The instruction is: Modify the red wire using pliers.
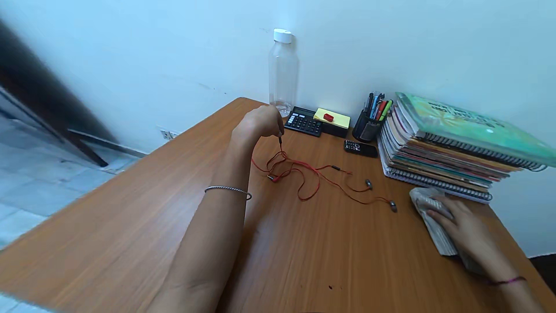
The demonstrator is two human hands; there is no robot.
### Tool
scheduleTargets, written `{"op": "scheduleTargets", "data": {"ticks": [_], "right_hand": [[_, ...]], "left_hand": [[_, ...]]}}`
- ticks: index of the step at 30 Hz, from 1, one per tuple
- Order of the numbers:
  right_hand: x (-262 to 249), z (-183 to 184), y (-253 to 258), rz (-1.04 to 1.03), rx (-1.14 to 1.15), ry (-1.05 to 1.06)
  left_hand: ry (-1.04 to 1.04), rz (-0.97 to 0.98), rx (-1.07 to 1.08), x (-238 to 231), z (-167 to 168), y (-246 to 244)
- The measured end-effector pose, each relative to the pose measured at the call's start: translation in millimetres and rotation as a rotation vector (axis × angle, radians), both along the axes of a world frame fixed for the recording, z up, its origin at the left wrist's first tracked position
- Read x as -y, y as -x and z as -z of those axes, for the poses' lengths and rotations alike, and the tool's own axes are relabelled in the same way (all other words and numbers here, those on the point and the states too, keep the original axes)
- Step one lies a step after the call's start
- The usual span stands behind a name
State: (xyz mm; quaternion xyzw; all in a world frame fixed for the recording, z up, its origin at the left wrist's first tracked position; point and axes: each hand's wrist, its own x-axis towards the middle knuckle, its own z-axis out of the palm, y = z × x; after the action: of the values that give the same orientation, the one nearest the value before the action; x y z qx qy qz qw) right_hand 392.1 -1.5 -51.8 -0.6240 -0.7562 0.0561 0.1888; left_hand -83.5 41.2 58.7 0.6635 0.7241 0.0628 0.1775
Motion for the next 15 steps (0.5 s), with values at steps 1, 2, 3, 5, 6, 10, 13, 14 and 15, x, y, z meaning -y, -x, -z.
{"op": "scheduleTargets", "data": {"ticks": [1,2,3,5,6,10,13,14,15], "right_hand": [[-3,-13,9,0.009,-0.033,0.012],[-3,-27,21,0.016,-0.070,0.017],[-3,-41,36,0.013,-0.107,0.015],[-3,-63,70,-0.037,-0.168,-0.020],[-3,-71,89,-0.071,-0.181,-0.041],[-8,-82,173,-0.203,-0.189,-0.126],[-4,-64,233,-0.284,-0.135,-0.125],[-4,-52,246,-0.308,-0.107,-0.089],[-4,-36,256,-0.330,-0.078,-0.051]], "left_hand": [[0.005,0.004,-0.008,0,-1,0],[0.004,0.007,-0.010,2,-2,-1],[-0.002,0.010,-0.008,3,-2,-1],[-0.032,0.016,0.011,4,-3,0],[-0.050,0.021,0.030,4,-4,0],[-0.095,0.062,0.084,8,-10,-3],[-0.113,0.096,0.092,12,-13,-6],[-0.126,0.096,0.095,13,-13,-6],[-0.143,0.088,0.092,13,-13,-7]]}}
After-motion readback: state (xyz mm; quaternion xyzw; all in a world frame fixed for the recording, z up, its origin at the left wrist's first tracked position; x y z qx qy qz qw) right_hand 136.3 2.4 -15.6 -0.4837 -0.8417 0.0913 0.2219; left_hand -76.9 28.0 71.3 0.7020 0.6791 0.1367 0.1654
